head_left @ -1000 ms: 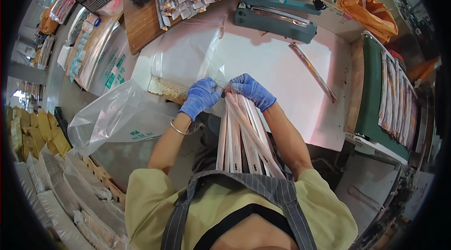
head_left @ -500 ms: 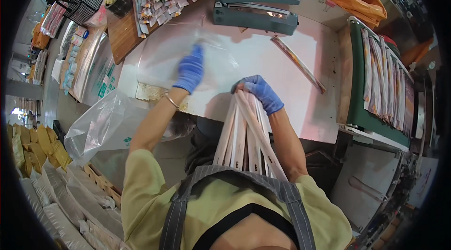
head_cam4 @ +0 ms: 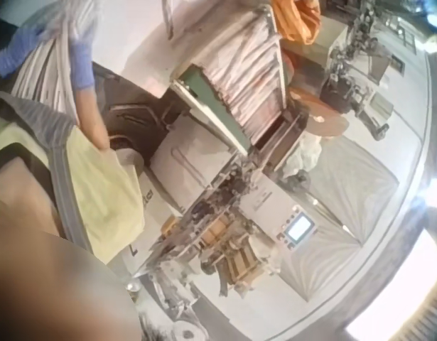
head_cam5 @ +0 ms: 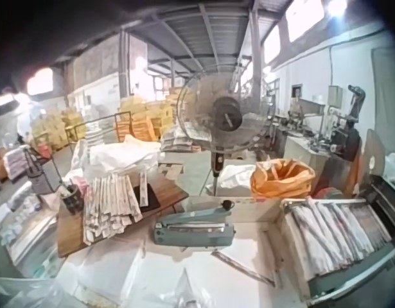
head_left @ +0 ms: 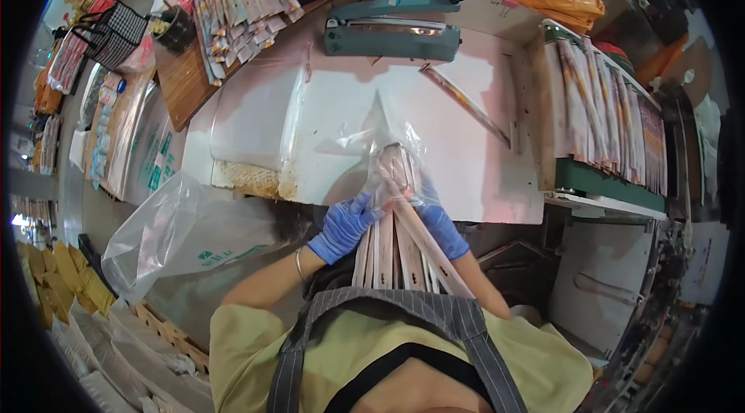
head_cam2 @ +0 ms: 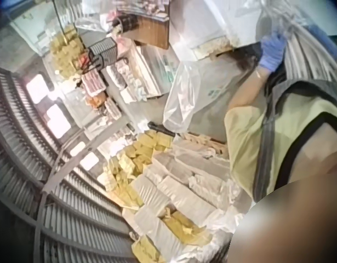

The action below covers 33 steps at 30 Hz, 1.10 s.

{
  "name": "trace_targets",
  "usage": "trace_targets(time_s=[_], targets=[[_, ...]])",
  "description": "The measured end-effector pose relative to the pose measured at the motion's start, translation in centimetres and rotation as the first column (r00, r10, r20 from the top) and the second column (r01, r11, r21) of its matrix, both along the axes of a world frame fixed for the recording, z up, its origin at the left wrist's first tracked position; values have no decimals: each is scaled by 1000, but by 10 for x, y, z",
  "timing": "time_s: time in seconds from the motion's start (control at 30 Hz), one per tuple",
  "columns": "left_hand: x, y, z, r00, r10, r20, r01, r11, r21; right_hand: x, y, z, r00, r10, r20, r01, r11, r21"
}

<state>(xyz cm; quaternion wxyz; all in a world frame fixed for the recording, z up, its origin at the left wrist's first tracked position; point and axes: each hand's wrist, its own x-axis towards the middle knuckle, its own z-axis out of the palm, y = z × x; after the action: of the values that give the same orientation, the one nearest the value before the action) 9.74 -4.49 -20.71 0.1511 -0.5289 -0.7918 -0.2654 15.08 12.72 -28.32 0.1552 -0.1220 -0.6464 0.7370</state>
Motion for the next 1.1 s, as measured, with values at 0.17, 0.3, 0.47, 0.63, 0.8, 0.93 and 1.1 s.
trace_targets(time_s=[0.17, 0.3, 0.47, 0.63, 0.8, 0.93, 1.1], targets=[[-24, 37, -75, 964, 216, -157, -239, 960, -149, -14, 3, 36, 976, -38, 216, 140, 865, -482], [17, 3, -67, 986, 107, -124, -122, 985, -120, 50, -32, 74, 969, -12, 247, 125, 885, -448], [35, -33, 23, 939, -199, 282, 260, 945, -200, 131, -37, 70, 946, 25, 322, 5, 996, -94], [-68, -9, 86, 994, -94, -47, 85, 982, -167, 56, 36, 169, 985, 165, 42, -87, 275, 957], [-132, 38, 218, 855, -177, 487, 46, 962, 268, -20, 78, 305, 954, 293, -68, 55, 54, 997], [-144, 56, 225, 904, -200, 378, 114, 965, 238, -51, 86, 307, 870, 477, -128, 158, -23, 987], [-185, 52, 204, 936, -342, 84, 334, 938, 89, -56, 120, 302, 931, 303, -203, 107, 304, 947]])
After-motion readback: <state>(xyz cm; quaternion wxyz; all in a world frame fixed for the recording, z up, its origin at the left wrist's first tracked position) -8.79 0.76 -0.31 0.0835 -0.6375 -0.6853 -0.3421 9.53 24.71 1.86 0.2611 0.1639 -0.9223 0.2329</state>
